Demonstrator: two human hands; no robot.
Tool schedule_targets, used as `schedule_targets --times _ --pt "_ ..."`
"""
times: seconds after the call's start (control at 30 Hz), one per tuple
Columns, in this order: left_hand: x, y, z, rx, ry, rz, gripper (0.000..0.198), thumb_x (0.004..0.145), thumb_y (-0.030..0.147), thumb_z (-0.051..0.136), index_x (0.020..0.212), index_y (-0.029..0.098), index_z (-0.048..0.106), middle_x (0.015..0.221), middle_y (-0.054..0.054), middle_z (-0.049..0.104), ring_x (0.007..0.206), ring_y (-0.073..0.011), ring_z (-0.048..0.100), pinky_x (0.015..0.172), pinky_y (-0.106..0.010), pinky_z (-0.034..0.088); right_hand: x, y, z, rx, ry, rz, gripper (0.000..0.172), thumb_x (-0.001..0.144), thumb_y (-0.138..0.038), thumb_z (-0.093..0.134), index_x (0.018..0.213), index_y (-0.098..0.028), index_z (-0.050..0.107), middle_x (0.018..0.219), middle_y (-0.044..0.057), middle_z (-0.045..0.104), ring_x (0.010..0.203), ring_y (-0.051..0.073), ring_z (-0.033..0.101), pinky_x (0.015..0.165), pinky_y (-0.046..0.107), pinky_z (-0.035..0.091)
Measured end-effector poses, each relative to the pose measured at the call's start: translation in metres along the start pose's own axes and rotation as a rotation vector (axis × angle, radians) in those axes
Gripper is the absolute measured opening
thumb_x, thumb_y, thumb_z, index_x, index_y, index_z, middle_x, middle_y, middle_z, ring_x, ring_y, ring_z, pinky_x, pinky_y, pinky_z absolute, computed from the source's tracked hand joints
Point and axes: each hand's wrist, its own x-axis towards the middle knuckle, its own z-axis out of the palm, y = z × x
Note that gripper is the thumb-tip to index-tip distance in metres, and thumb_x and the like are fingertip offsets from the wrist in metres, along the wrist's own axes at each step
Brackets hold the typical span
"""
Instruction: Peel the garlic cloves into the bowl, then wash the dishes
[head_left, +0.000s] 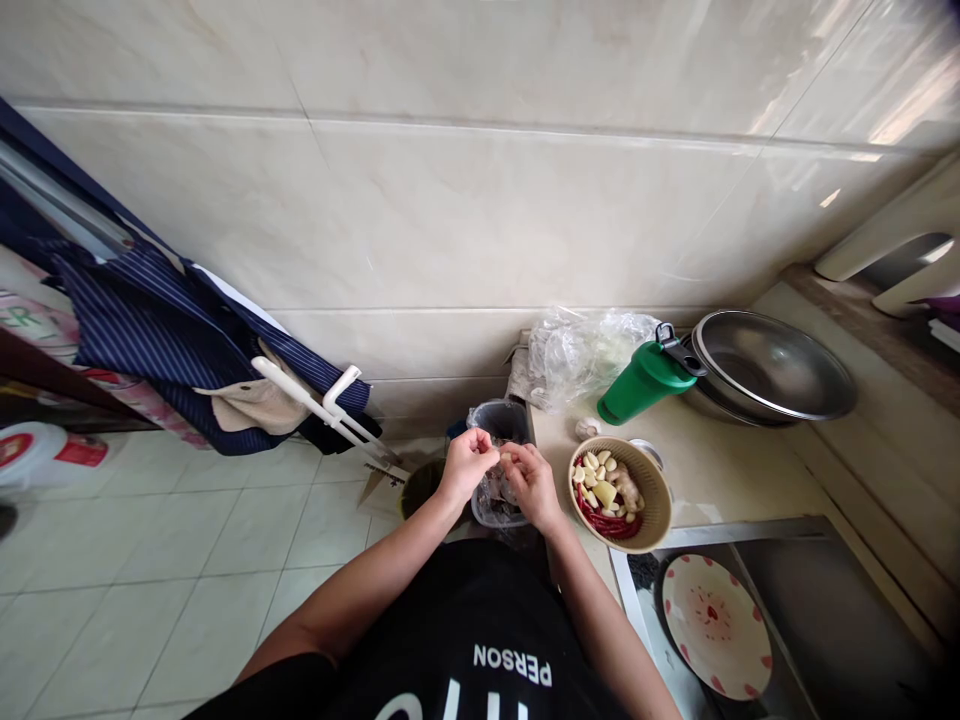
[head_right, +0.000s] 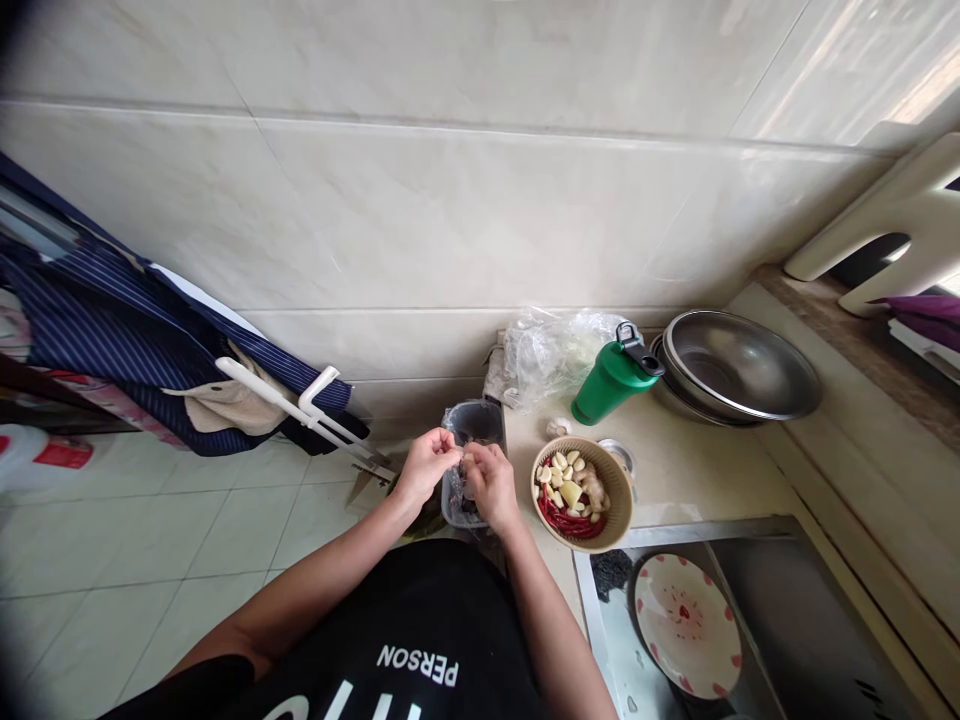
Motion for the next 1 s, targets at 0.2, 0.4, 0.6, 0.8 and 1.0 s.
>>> schedule_targets --times 0.2,0.4,0.6,0.8,1.0 --pt "0.000 -0.006 -0.001 -0.033 -0.019 -0.123 0.010 0.057 0.012 0.053 0.065 0.014 0.058 0.055 0.003 0.052 0.047 -0.0065 0.044 0.047 -0.018 0.033 0.006 0.012 0.002 0.744 0.126 0.332 0.021 0.069 -0.029 0.070 0.081 -0.021 0.055 0.069 -0.004 0.056 0.058 0.009 0.050 0.050 0.019 0.036" --pt "0.005 -0.017 -0.002 0.023 -0.040 -0.156 0.013 0.065 0.018 0.054 0.068 0.013 0.065 0.061 -0.001 0.059 0.051 -0.0089 0.051 0.047 -0.018 0.038 0.009 0.023 0.000 0.945 0.142 0.484 0.024 0.060 -0.027 0.077 0.069 -0.018 0.055 0.068 -0.004 0.057 0.057 0.007 0.049 0.046 0.018 0.034" --pt "0.006 -0.018 0.002 0.055 -0.094 0.035 0.016 0.070 0.030 0.062 0.073 0.015 0.068 0.072 -0.005 0.065 0.062 -0.0138 0.059 0.055 -0.022 0.047 0.007 0.027 -0.002 0.853 0.135 0.481 0.027 0.059 -0.030 0.077 0.073 -0.019 0.056 0.070 -0.004 0.059 0.055 0.007 0.049 0.047 0.017 0.034" --pt "0.004 -0.014 0.004 0.089 -0.081 0.140 0.010 0.069 0.025 0.063 0.073 0.016 0.066 0.073 -0.003 0.066 0.063 -0.0126 0.059 0.059 -0.021 0.046 0.007 0.023 0.002 0.643 0.189 0.385 0.030 0.060 -0.036 0.075 0.079 -0.018 0.061 0.069 -0.002 0.059 0.053 0.008 0.046 0.047 0.020 0.034" --pt "0.002 -0.009 0.003 0.075 -0.092 0.111 0.017 0.066 0.030 0.068 0.068 0.015 0.061 0.066 -0.002 0.062 0.060 -0.0120 0.057 0.056 -0.021 0.044 0.006 0.021 0.004 0.496 0.230 0.267 0.024 0.066 -0.036 0.070 0.078 -0.017 0.061 0.067 -0.003 0.057 0.055 0.008 0.046 0.053 0.022 0.037"
